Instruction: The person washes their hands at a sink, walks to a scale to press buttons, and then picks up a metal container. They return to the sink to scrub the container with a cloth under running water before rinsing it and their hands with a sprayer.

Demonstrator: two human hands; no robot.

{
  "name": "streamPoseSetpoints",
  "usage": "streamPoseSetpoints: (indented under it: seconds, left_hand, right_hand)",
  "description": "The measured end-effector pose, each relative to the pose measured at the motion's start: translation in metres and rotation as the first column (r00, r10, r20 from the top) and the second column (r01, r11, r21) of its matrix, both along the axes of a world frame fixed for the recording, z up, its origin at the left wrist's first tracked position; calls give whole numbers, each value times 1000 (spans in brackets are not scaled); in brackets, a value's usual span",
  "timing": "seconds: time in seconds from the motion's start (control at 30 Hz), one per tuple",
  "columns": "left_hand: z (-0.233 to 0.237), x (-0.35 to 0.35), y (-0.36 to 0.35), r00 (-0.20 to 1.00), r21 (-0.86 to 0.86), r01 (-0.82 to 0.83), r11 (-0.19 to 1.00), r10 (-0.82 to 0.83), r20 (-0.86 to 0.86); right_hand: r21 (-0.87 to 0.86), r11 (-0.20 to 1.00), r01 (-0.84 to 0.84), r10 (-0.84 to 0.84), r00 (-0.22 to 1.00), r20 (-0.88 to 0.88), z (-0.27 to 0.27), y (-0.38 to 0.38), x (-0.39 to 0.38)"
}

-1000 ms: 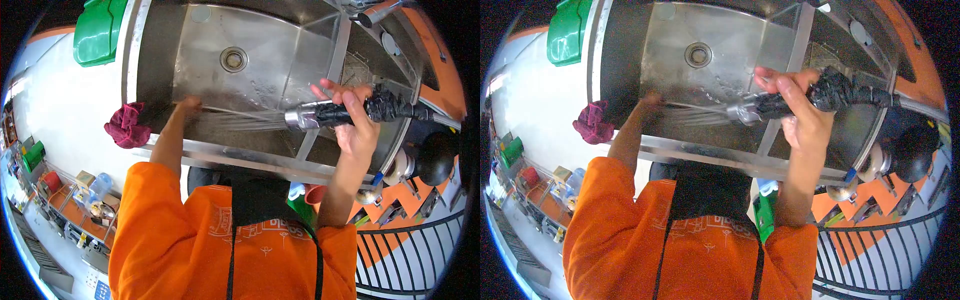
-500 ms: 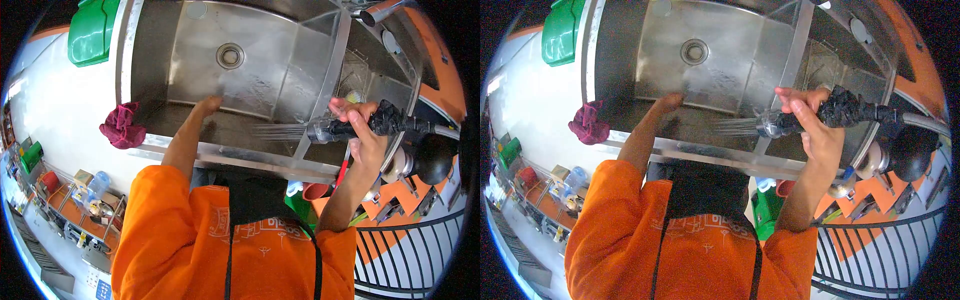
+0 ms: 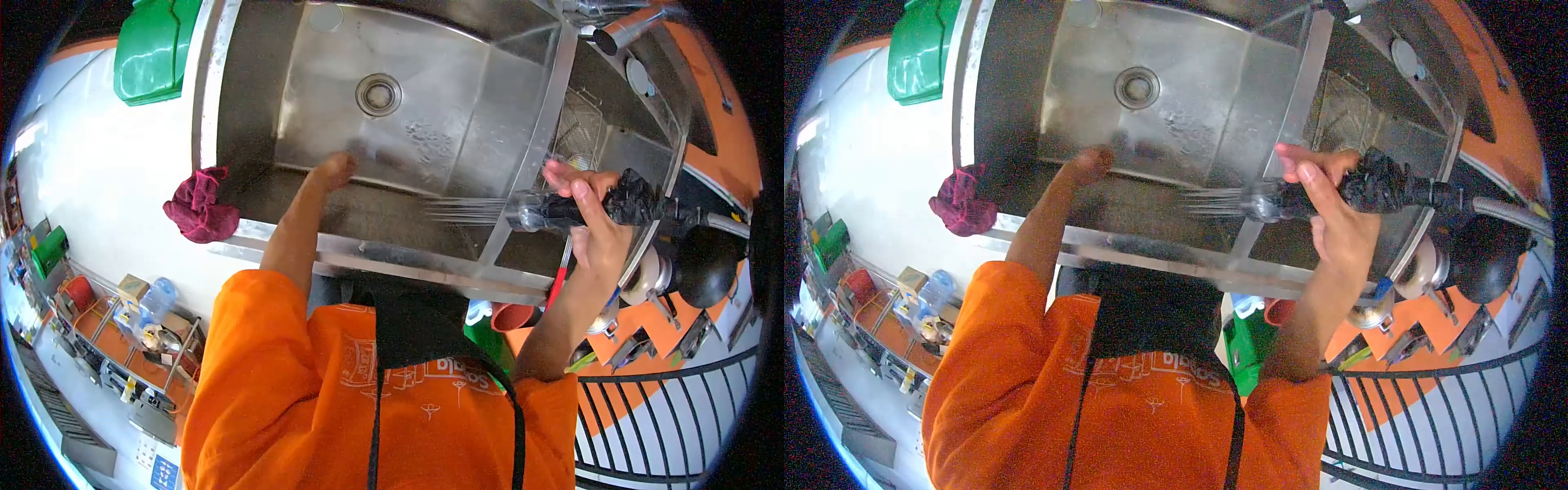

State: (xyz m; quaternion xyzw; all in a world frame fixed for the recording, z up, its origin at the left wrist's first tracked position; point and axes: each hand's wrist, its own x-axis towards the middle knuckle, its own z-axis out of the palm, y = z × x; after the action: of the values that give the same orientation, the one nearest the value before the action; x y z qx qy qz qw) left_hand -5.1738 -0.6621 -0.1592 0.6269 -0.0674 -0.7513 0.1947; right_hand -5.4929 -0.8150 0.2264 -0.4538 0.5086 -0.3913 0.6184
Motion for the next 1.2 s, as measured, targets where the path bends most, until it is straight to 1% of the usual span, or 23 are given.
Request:
streamPoseSetpoints:
  seconds: [0.03, 0.07, 0.1, 0.17, 0.2, 0.23, 0.3, 0.33, 0.37, 0.4, 0.43, 0.47, 0.5, 0.57, 0.6, 0.67, 0.77, 0.9, 1.0, 1.1, 1.2]
  left_hand:
    - [6, 3, -2, 981, 18, -186, 982, 187, -46]
    - [12, 7, -6, 952, -5, -297, 955, 296, -71]
    - [18, 13, -11, 911, -25, -405, 914, 401, -99]
    - [20, 29, -19, 845, -16, -523, 852, 516, -140]
    - [14, 45, -28, 833, 11, -537, 843, 533, -152]
    - [7, 62, -38, 820, 38, -551, 834, 549, -163]
    - [2, 96, -67, 770, 55, -635, 771, 637, -37]
    - [-31, 128, -73, 953, -617, -216, 757, 302, 36]
    - [-32, 144, -83, 966, -753, 118, 647, 102, 239]
    - [-34, 158, -93, 891, -804, 402, 439, 16, 454]
    - [-1, 164, -127, 933, -723, 254, 643, 34, 358]
    - [34, 169, -162, 958, -594, 70, 801, 113, 265]
    - [56, 171, -196, 940, -385, -317, 867, 341, -7]
    - [105, 153, -237, 861, -400, -459, 793, 508, 20]
    - [123, 145, -255, 868, -436, -436, 787, 496, 28]
    - [145, 132, -280, 879, -502, -390, 772, 474, 47]
    - [137, 122, -307, 924, -571, -251, 781, 370, 100]
    - [105, 111, -314, 926, -495, -344, 798, 376, -37]
    - [103, 95, -298, 922, -464, -314, 828, 383, 58]
    - [91, 92, -279, 934, -429, -275, 861, 345, 93]
    - [95, 82, -255, 935, -388, -231, 892, 313, 164]
  right_hand:
    - [22, 999, 31, -32, 999, 34, 1, 0, 8]
    - [44, 997, 62, -65, 996, 66, 1, 1, 15]
    - [52, 996, 68, -77, 981, 180, -1, 1, 23]
    - [69, 995, 78, -99, 911, 399, -9, -2, 39]
    - [38, 997, 60, -71, 851, 520, -18, -6, 44]
    - [47, 993, 112, -120, 829, 546, -20, -10, 53]
    - [68, 974, 216, -213, 774, 596, -17, -20, 74]
    - [19, 975, 222, -193, 801, 566, -15, -25, 82]
    - [24, 955, 297, -254, 770, 585, -16, -30, 89]
    - [32, 929, 369, -312, 735, 603, -18, -36, 95]
    - [41, 898, 438, -367, 694, 619, -19, -43, 103]
    - [26, 853, 521, -427, 670, 607, -15, -49, 113]
    - [-8, 826, 564, -448, 664, 599, -16, -57, 118]
    - [-78, 761, 644, -490, 648, 583, -17, -70, 126]
    - [-111, 756, 645, -494, 674, 549, -7, -74, 132]
    - [-148, 746, 649, -479, 678, 558, -9, -81, 135]
    - [-155, 730, 666, -493, 670, 555, -14, -89, 136]
    - [-156, 701, 696, -545, 664, 512, -26, -92, 125]
    - [-176, 690, 702, -533, 658, 532, -34, -95, 115]
    - [-194, 689, 699, -530, 668, 522, -35, -95, 110]
    - [-158, 708, 688, -521, 661, 539, -32, -92, 109]
